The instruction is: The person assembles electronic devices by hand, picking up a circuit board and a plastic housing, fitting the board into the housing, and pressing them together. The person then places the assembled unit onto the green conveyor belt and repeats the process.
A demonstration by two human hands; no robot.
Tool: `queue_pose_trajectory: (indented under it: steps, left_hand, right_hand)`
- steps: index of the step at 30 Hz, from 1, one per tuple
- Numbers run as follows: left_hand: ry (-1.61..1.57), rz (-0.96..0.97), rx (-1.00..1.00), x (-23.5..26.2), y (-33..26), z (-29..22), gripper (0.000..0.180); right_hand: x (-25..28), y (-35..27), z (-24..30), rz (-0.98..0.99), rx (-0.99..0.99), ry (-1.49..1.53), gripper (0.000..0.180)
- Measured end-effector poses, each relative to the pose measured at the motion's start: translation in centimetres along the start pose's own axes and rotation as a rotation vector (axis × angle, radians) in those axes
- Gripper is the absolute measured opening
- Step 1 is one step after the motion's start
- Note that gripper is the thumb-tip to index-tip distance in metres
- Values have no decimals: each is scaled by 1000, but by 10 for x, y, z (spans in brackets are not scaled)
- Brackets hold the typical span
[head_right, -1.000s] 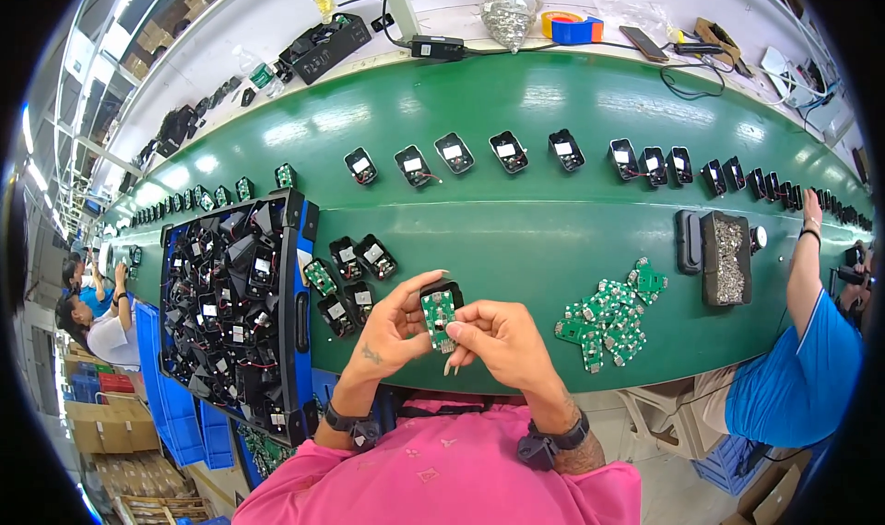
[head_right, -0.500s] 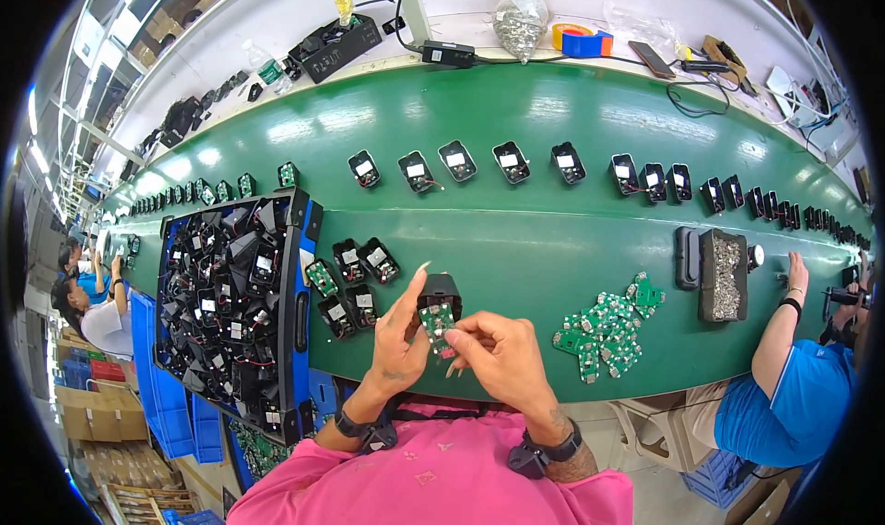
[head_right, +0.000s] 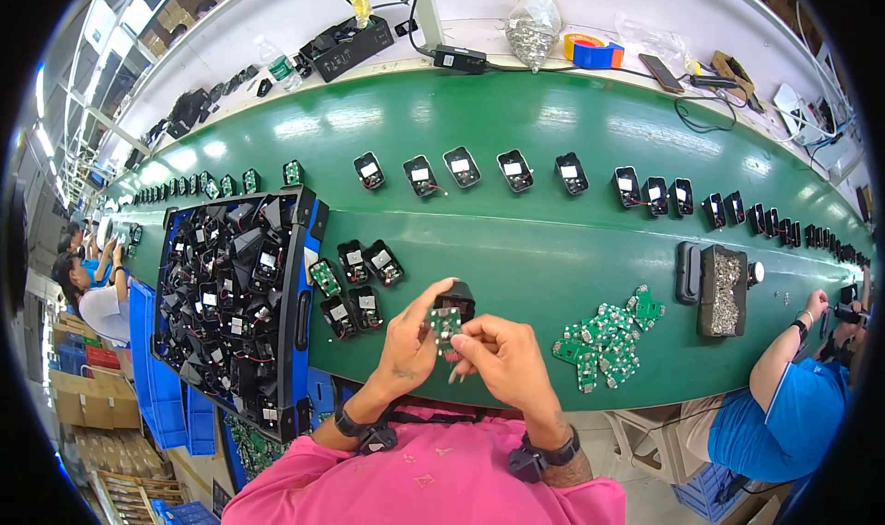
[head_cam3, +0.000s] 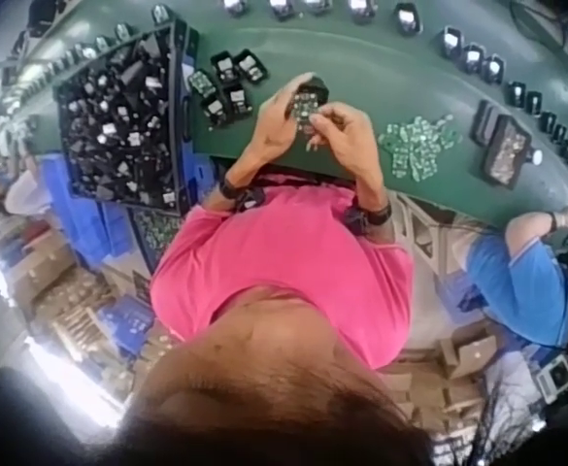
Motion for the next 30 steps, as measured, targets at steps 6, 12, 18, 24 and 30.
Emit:
queue_pose_trajectory:
  steps: [6,12,18,24,30]
  left_hand:
    - [-181,-38,162,4,-2,4,51]
    - [-293,25,225,6,-2,5,50]
    - [-313,7,260,2,-3,11,47]
    - [-353,3,334,3,-2,15,44]
    - [-399,6,389,3,-1,17,42]
  right_hand:
    - [6,3,6,-271,109,-188,12]
    - [6,6,0,-294,42,-247,14]
    - [5,10,-8,-253,-29,-156,15]
    - [8,10,-9,-254,-75,-158,15]
    - [10,13,-15,-348,14,-348,21]
Point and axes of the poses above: each hand's wrist, its own y-axis towards the middle knuckle, its own x-axis out of the back of the hand, z = x × y, the point moved 5 cm from there along y, towards the middle knuckle, and after that the axes turned 13 degrees about -y, right-handed, at the moved point
